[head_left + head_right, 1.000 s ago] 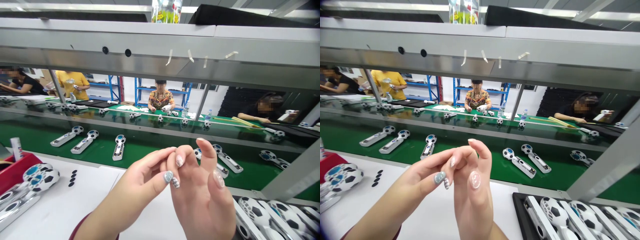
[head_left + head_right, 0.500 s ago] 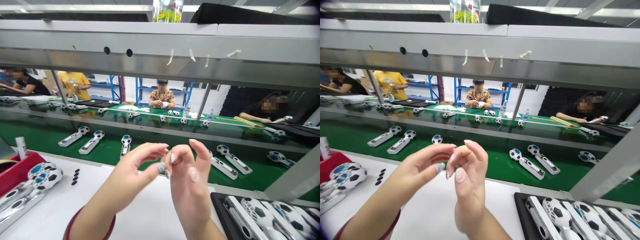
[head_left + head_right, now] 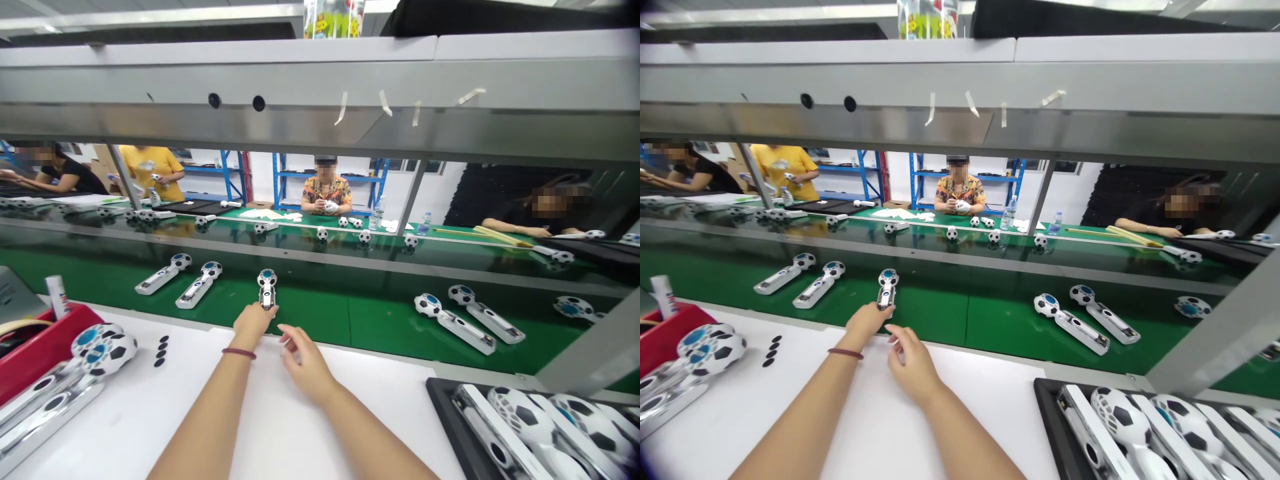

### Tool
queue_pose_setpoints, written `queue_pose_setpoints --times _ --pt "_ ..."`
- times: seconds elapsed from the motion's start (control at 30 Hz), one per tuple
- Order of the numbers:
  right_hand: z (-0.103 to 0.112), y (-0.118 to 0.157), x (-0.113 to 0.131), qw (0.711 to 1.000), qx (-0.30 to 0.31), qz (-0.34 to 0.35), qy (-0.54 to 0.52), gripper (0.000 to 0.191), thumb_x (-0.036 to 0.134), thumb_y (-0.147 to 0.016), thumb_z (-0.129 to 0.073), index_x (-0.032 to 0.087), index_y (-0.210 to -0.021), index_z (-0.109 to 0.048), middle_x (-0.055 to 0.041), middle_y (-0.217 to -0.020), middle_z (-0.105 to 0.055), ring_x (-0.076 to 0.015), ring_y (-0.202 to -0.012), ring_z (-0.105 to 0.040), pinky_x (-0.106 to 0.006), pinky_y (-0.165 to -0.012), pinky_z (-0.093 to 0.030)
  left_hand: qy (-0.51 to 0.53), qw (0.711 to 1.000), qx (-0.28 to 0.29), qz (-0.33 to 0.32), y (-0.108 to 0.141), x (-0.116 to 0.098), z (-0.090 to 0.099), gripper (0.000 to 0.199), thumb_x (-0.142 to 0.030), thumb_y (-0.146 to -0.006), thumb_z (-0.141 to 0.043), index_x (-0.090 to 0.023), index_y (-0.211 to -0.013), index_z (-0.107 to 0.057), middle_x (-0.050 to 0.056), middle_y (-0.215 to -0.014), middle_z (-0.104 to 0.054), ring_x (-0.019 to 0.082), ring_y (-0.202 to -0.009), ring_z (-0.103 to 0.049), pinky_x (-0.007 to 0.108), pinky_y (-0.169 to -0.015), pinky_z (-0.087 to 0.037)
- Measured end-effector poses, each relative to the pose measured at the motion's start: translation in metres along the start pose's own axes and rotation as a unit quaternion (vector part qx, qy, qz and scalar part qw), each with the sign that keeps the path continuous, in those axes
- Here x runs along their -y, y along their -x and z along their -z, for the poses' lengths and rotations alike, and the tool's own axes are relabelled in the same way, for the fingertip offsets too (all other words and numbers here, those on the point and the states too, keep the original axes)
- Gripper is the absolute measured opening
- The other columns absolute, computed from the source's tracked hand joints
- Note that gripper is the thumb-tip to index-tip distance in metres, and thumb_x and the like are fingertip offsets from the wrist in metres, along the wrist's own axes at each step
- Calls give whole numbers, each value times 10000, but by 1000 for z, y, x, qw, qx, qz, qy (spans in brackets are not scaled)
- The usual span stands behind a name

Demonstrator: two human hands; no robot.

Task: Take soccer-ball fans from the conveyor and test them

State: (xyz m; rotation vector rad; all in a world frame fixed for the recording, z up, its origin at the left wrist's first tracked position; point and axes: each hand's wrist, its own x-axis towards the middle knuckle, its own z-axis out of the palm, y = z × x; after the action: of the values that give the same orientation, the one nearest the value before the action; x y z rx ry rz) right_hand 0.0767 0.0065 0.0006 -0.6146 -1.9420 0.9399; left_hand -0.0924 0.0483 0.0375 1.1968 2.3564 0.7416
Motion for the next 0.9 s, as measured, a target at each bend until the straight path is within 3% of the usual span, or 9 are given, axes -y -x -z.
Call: queue_pose_setpoints --times 0.13,0.23,0.33,0.4,0.5,0.57,0.67,0.77,0.9 --pt "-4 -3 -13 990 -65 -88 -85 475 124 -780 -423 223 -1245 -421 -44 -980 -527 -101 -720 -550 -257 -676 -468 95 994 51 -15 -12 -3 -9 319 -451 -588 -657 -165 -673 -541 139 -744 -641 342 -871 -603 361 -701 -432" --pt "-1 -6 -24 978 -123 -119 -123 520 153 -784 -432 220 -1296 -362 -45 -995 -509 -99 -717 -556 -273 -709 -464 213 970 118 -22 -6 -6 -7 284 -447 -700 -547 -167 -673 -502 76 -611 -584 237 -672 -611 277 -549 -423" --pt "5 -8 -29 970 -145 -139 -140 576 131 -780 -405 220 -1340 -305 -55 -1039 -496 -100 -749 -580 -287 -763 -464 333 923 191 -26 20 -9 -14 249 -371 -801 -390 -149 -773 -498 62 -636 -580 145 -557 -574 226 -504 -424" --pt "11 -7 -30 968 -146 -155 -135 623 96 -773 -366 238 -1370 -261 -69 -1098 -482 -99 -758 -594 -295 -770 -471 391 893 222 -33 42 -10 -24 194 -295 -787 -416 -141 -886 -480 76 -743 -613 117 -592 -587 209 -557 -455" --pt "27 -6 -31 973 -148 -156 -78 680 62 -756 -343 288 -1389 -244 -77 -1192 -440 -102 -777 -596 -302 -780 -475 460 848 259 -42 70 -10 -39 297 -190 -691 -531 -161 -965 -420 78 -868 -621 111 -607 -601 212 -573 -475" --pt "41 -4 -33 973 -170 -154 -11 692 55 -750 -350 299 -1391 -256 -79 -1196 -439 -121 -818 -590 -316 -817 -460 474 830 290 -56 80 -8 -43 362 -136 -633 -573 -174 -955 -411 55 -863 -606 118 -594 -600 209 -539 -469" --pt "61 -2 -36 964 -185 -183 61 691 61 -750 -376 305 -1389 -277 -78 -1126 -498 -144 -795 -594 -329 -827 -441 444 833 319 -86 85 -7 -41 377 -122 -625 -583 -181 -960 -419 28 -838 -579 128 -629 -604 213 -548 -476" --pt "71 -2 -37 967 -165 -192 32 686 68 -760 -372 327 -1387 -271 -55 -1074 -550 -132 -725 -606 -316 -805 -444 425 838 326 -101 85 -8 -39 387 -133 -636 -591 -182 -975 -410 26 -849 -572 133 -649 -603 231 -582 -488" --pt "71 -4 -37 966 -198 -158 -46 652 105 -773 -392 310 -1381 -282 -33 -1085 -589 -153 -869 -596 -312 -849 -432 445 816 355 -101 91 -13 -42 427 -148 -642 -623 -190 -1001 -395 50 -933 -593 143 -689 -612 265 -648 -496"
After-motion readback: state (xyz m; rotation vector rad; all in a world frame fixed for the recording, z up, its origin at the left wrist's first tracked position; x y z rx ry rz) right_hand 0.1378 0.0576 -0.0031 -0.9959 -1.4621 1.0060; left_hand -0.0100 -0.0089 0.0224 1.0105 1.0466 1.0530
